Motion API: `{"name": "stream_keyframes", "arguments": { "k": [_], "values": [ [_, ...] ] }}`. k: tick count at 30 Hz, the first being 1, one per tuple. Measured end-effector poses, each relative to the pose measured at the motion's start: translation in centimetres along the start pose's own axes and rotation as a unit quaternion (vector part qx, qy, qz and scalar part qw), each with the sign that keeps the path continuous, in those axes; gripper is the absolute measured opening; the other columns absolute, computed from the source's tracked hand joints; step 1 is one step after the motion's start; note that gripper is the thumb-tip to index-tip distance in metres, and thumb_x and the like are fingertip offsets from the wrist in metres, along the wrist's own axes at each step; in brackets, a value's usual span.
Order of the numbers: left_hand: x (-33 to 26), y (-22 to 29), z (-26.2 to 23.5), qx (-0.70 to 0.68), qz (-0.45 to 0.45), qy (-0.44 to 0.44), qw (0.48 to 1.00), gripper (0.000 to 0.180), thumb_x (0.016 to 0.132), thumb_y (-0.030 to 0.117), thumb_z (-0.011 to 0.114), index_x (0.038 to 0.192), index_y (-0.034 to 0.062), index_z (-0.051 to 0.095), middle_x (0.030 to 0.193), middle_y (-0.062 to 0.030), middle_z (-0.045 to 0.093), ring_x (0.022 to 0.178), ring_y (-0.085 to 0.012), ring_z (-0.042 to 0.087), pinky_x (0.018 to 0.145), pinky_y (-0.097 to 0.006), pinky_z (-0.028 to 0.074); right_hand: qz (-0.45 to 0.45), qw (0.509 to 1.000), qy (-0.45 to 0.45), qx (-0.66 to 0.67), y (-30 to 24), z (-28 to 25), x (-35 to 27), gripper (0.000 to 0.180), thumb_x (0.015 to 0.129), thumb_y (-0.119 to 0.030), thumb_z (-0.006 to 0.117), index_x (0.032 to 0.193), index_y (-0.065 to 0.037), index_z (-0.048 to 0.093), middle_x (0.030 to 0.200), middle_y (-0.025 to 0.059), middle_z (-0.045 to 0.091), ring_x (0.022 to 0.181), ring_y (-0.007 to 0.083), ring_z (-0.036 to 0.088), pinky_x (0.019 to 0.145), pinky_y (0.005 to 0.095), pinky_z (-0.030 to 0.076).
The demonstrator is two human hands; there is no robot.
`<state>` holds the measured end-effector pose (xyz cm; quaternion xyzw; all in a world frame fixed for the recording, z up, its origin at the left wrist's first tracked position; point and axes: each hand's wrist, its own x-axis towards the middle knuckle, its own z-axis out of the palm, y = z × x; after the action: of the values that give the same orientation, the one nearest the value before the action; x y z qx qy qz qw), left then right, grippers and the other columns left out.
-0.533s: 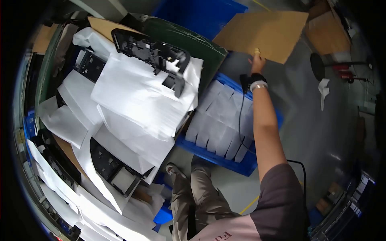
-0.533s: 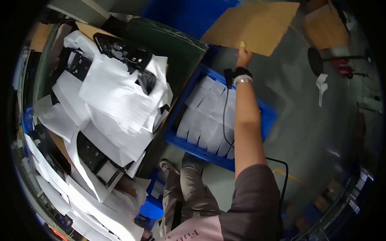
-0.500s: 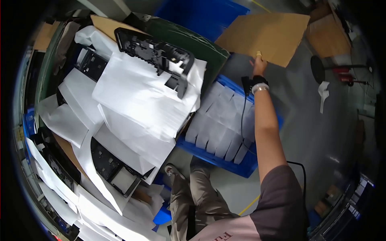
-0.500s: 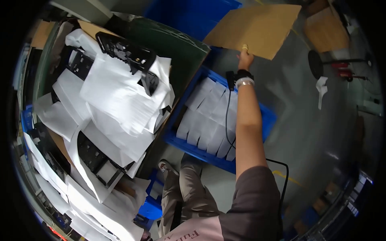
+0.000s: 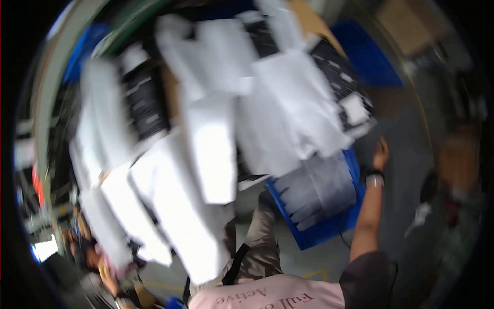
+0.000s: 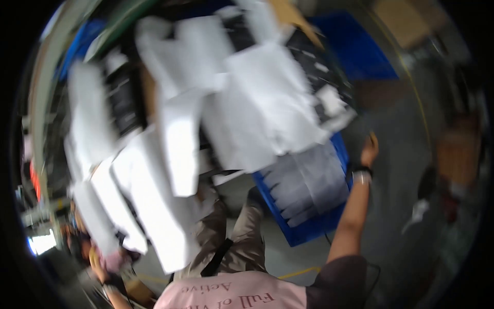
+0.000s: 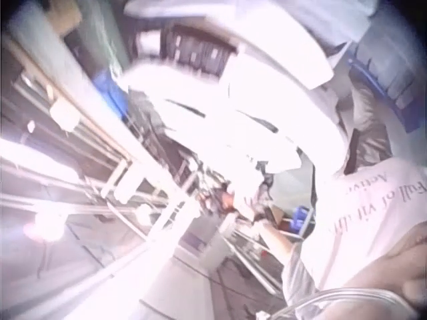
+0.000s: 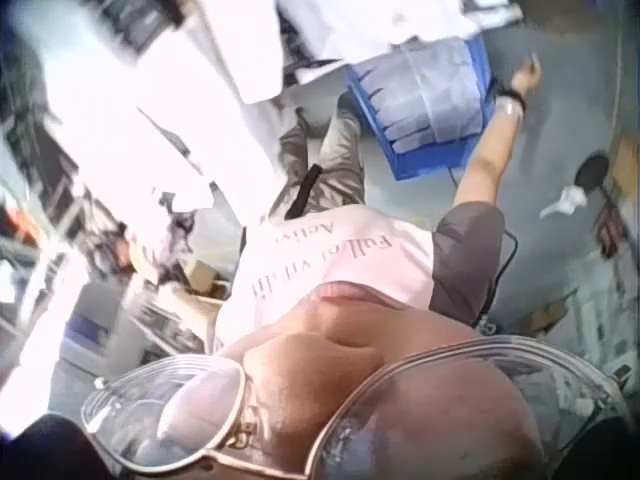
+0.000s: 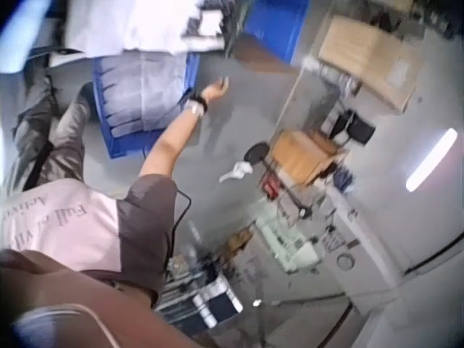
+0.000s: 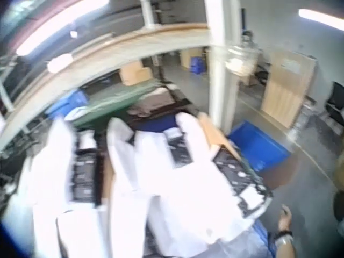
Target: Placing black plastic components into protective white bags and stacking them with cardboard separators.
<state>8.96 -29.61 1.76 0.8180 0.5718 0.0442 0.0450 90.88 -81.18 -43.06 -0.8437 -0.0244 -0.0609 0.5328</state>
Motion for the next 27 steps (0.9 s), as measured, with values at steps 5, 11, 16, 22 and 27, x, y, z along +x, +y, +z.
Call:
{"name": "stream_keyframes", "arguments": {
  "k": [5,11,16,22,27],
  "values": [
    [0.3,-7.8,1.6,-0.366,-0.164,0.062,0.914,0.039,0.093,0.012,0.047,0.131,0.0018,0.046,0.12,-0.0065,0.053,0.112,-0.0172,0.052,0.091,-0.028,0.045,0.314,0.944,-0.041,0.087,-7.3,-1.1,-18.1,0.042,0.093,-0.031,0.05,0.13,-0.013,0.049,0.129,0.0077,0.051,0.113,0.0251,0.052,0.093,0.0376,0.042],
    [1.0,-4.2,1.3,-0.313,-0.061,0.003,0.948,0.039,0.09,0.003,0.047,0.129,0.0016,0.048,0.125,-0.0062,0.048,0.114,-0.0175,0.047,0.099,-0.028,0.034,0.389,0.907,-0.157,0.033,-18.0,-1.2,-30.2,0.035,0.092,-0.027,0.043,0.124,-0.015,0.053,0.111,0.0071,0.059,0.105,0.0215,0.056,0.087,0.0359,0.044],
    [4.3,-4.5,0.0,-0.272,0.038,-0.061,0.96,0.034,0.082,0.002,0.054,0.115,0.0027,0.059,0.111,-0.0159,0.057,0.11,-0.0301,0.051,0.096,-0.033,0.038,0.264,0.806,-0.526,-0.062,-25.9,2.9,-40.7,0.027,0.094,-0.022,0.047,0.107,-0.005,0.064,0.094,0.0062,0.067,0.084,0.0152,0.064,0.078,0.0304,0.049],
    [5.7,-5.4,-2.3,0.027,0.232,0.065,0.97,0.023,0.067,0.006,0.062,0.09,0.0046,0.062,0.087,-0.007,0.053,0.089,-0.0247,0.051,0.084,-0.038,0.038,0.112,0.633,-0.753,0.14,-56.0,10.5,-58.9,0.019,0.095,-0.008,0.046,0.104,0.001,0.06,0.1,0.0091,0.065,0.087,0.0137,0.061,0.078,0.0249,0.047],
    [4.1,-6.7,-3.7,0.124,0.248,0.098,0.956,0.014,0.073,0.013,0.055,0.085,0.0065,0.06,0.089,-0.0056,0.052,0.096,-0.0209,0.049,0.093,-0.039,0.031,-0.307,0.469,-0.765,0.318,-72.3,15.5,-67.2,0.017,0.081,-0.015,0.059,0.095,-0.006,0.057,0.128,0.0076,0.056,0.069,0.0202,0.055,0.066,0.0302,0.043]
  ]
}}
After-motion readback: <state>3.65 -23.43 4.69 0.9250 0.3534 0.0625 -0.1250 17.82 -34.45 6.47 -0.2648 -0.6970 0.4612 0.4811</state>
